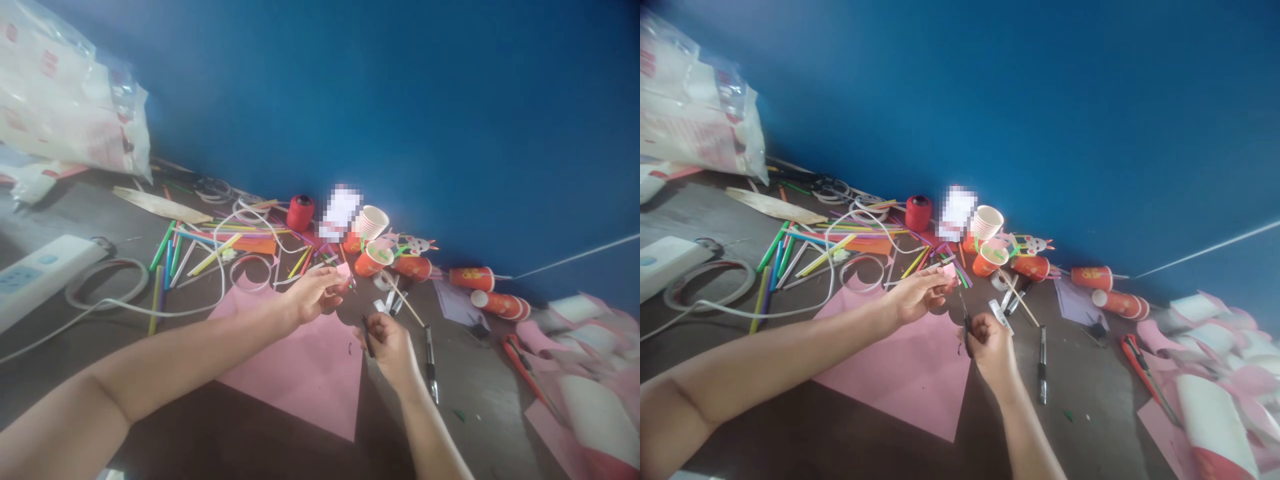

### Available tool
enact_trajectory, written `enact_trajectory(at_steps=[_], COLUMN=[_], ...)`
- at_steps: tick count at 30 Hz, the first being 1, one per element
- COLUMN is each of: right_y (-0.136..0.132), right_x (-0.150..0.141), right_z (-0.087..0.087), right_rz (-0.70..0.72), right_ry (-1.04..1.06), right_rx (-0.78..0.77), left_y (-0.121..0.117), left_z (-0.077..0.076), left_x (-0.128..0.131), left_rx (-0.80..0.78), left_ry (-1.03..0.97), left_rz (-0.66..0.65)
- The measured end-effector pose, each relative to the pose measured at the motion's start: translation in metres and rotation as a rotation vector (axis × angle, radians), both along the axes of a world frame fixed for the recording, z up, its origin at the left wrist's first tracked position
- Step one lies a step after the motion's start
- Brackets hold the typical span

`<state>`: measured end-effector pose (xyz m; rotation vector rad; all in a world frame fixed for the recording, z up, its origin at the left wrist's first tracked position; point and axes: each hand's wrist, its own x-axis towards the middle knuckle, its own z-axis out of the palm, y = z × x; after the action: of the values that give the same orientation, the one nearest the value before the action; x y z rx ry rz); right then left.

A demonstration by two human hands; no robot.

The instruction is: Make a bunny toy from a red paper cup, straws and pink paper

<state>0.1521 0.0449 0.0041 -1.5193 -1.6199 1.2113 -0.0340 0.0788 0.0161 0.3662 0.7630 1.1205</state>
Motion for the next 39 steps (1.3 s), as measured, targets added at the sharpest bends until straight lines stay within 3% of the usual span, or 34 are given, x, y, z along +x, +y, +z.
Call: enact_trajectory(at_steps=[6, 18, 27, 39], right_y=[-0.003, -0.004, -0.004, -0.005], right_x=[-0.004, -0.005, -0.006, -0.006], right_z=[0.001, -0.002, -0.002, 0.003], right_rz=[0.0, 0.02, 0.016, 0.022], right_ry=[0.006, 0.085, 0.096, 0.119], right_rx=[-0.002, -0.039, -0.045, -0.064], left_y=[-0.001, -0.002, -0.009, -0.006], left_z=[0.0, 0.002, 0.01, 0.005], left_x=[0.001, 0.001, 0.005, 0.004], left_rx=[0.007, 0.062, -0.001, 0.034], left_ry=[0.009, 0.068, 0.015, 0.063], left_rz=[0.076, 0.071, 0.043, 0.045])
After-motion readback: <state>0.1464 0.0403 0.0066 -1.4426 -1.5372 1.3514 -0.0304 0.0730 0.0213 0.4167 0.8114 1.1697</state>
